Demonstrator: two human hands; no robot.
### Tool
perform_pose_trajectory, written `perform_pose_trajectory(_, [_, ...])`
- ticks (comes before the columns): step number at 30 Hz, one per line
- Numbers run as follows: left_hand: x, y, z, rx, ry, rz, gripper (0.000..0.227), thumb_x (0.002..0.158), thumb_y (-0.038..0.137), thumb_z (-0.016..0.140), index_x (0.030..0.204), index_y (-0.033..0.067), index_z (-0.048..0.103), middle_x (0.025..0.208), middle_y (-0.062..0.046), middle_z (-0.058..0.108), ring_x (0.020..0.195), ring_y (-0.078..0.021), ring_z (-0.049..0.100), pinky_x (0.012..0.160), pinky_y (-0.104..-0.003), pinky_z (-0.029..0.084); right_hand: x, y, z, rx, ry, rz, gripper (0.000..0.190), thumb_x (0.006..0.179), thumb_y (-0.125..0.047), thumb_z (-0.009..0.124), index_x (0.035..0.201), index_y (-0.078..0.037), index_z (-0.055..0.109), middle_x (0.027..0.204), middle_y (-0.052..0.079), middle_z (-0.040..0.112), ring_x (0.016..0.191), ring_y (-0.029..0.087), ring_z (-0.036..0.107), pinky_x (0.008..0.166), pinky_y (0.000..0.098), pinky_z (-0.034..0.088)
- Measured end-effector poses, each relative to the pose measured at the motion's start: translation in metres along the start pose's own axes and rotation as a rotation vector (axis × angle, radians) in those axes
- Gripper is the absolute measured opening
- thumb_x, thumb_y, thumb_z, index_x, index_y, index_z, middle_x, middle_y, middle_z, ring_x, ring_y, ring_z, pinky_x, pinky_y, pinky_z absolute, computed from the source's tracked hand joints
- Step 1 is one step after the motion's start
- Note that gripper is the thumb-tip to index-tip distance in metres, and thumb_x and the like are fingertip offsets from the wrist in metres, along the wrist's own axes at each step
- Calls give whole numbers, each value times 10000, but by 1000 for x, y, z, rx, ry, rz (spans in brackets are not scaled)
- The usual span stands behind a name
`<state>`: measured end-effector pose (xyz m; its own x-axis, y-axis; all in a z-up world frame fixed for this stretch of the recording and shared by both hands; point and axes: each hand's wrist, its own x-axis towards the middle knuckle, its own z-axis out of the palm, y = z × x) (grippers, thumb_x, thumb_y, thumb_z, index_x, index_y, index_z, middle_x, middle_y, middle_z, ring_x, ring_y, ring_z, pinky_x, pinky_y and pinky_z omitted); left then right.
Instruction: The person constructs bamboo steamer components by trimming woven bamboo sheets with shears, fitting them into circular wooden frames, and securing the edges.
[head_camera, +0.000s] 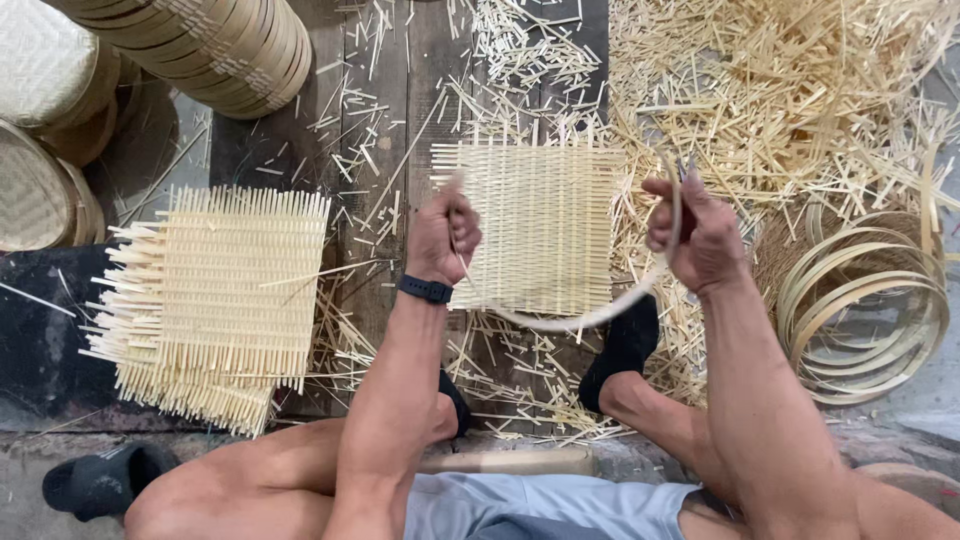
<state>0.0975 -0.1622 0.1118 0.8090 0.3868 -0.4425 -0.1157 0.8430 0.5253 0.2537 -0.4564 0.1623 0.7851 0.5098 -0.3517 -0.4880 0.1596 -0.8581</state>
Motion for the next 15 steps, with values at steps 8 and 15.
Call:
perform_pose_trajectory(8, [10,20,-1,306,-72,-144,320,988,298,625,778,59,660,535,34,499,427,-68,411,374,-219,328,19,34,-15,125,-146,63,483,1038,-457,687,731,-97,593,550,-15,437,507,121,446,485,281,384])
perform_pose_trajectory(15, [27,26,-10,391,-59,-257,379,933,313,753,662,123,569,481,76,401,386,-49,336,327,-204,241,29,9,-2,-155,86,222,429,938,-404,728,659,-252,439,505,-84,319,410,75,297,334,267,227])
